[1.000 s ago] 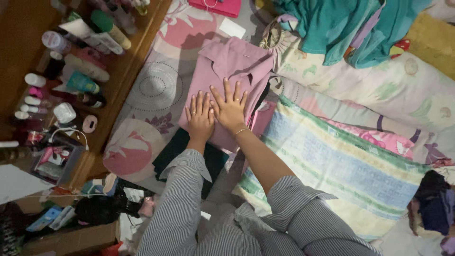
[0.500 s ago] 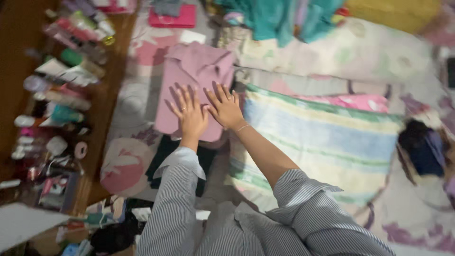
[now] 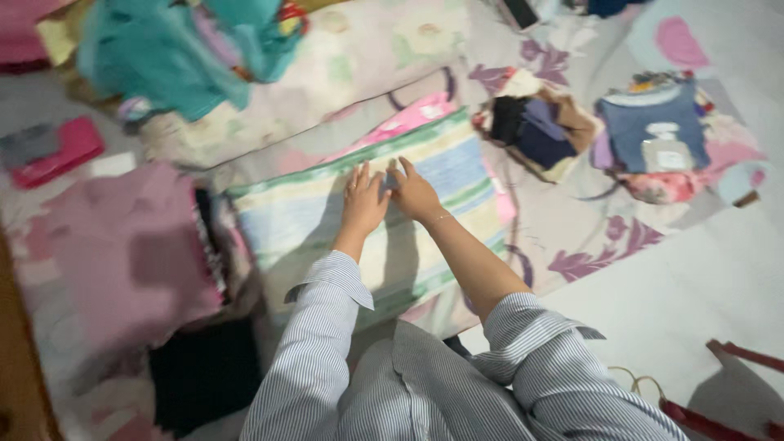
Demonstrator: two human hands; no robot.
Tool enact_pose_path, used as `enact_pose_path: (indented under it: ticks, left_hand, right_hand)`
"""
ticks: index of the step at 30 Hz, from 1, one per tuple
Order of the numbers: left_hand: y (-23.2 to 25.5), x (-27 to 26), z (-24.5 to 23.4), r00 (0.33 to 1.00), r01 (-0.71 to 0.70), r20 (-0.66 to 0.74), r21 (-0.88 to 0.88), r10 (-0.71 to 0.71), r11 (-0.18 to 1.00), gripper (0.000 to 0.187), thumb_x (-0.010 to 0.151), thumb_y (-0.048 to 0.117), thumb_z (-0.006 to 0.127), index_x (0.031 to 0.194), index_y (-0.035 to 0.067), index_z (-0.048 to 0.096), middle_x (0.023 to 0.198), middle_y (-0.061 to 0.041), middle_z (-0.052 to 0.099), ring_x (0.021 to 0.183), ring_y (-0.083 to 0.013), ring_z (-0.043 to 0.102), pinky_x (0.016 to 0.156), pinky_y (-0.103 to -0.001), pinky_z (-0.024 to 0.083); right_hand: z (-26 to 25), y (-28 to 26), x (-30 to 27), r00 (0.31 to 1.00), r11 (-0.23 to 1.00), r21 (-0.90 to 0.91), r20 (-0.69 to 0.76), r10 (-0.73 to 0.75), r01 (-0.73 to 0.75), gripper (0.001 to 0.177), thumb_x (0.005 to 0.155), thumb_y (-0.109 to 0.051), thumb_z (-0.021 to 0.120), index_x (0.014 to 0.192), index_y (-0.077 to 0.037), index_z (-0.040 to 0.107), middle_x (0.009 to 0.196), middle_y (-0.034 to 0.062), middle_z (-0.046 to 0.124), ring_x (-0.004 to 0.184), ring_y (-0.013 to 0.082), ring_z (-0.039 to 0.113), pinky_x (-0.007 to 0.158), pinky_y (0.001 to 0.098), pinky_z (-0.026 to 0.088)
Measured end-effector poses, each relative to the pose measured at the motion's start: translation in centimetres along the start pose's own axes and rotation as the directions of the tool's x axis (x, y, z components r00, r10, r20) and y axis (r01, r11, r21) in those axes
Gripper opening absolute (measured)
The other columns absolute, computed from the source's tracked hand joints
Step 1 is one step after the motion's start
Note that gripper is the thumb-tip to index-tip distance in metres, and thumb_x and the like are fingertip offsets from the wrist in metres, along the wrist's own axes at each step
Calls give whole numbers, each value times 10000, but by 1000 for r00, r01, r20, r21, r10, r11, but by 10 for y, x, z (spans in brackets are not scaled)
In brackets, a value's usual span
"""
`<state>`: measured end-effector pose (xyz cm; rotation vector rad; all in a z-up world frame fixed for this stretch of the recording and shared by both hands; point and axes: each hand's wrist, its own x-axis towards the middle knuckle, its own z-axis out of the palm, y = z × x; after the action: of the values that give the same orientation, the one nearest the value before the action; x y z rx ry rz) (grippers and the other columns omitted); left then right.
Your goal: The person folds a pink shirt, a purple shirt, a pair of blue jeans, and several other colorful garments by hand on a bed.
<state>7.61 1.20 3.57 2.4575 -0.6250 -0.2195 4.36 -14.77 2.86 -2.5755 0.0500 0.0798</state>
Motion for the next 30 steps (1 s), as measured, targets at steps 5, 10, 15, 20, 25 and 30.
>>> enact_pose_path:
  ticks: [5, 10, 15, 20, 25, 30]
  left_hand:
    - [83, 54, 85, 988, -141, 35, -223, 152, 965, 255, 891, 181, 646, 1128, 119, 715, 1258, -138, 659, 1174, -373, 602, 1024, -449, 469]
    - [155, 110, 178, 995, -79, 19, -458, 99, 885, 203, 905, 159, 649, 1086, 102, 718, 1094, -119, 720, 1020, -341, 679, 893, -407, 532]
    - [183, 149, 272, 987, 44, 149, -607, 60, 794, 292, 879, 160, 643, 1162, 91, 671, 1180, -121, 685, 1079, -303, 676, 938, -388, 536]
    - [196, 186, 308, 998, -42, 32, -310, 54, 950, 603, 817, 240, 775, 1355, 83, 555, 1472, -223, 443, 1335, -410, 433, 1099, -489, 383]
    - [186, 256, 325, 988, 84, -108, -204, -108, 975, 977, 734, 395, 872, 1477, 40, 345, 1508, -250, 348, 1418, -446, 330, 1143, -525, 293]
    - [188, 272, 342, 975, 197, 173, -372, -141, 907, 1122, 724, 475, 834, 1565, 83, 202, 1504, -257, 380, 1361, -422, 422, 1106, -453, 371]
  right_hand:
    - [-38, 138, -25, 984, 994, 97, -166, 66, -50, 424, 863, -191, 701, 1279, -150, 627, 1399, 161, 518, 1129, 385, 636, 923, 448, 530]
    - [-68, 269, -44, 879, 871, 306, -167, 446, -384, 354, 905, -198, 647, 1250, -115, 636, 1309, 177, 590, 1016, 354, 668, 916, 410, 539]
    - [-84, 379, -69, 773, 830, 218, -303, 557, -513, 463, 840, -189, 726, 1271, -54, 622, 1208, 240, 625, 1056, 404, 633, 924, 450, 508]
    - [-97, 423, -65, 678, 772, 328, -370, 635, -545, 696, 764, -267, 812, 1346, -21, 521, 1229, 251, 637, 1137, 421, 616, 966, 456, 489]
    - [-84, 448, -43, 652, 683, 471, -259, 712, -559, 835, 746, -391, 850, 1388, -39, 449, 1272, 232, 623, 1183, 377, 609, 997, 427, 479]
    - [-82, 444, -14, 702, 484, 840, -191, 686, -245, 897, 867, -406, 843, 1503, -41, 326, 1423, 182, 509, 1294, 301, 509, 1061, 388, 415]
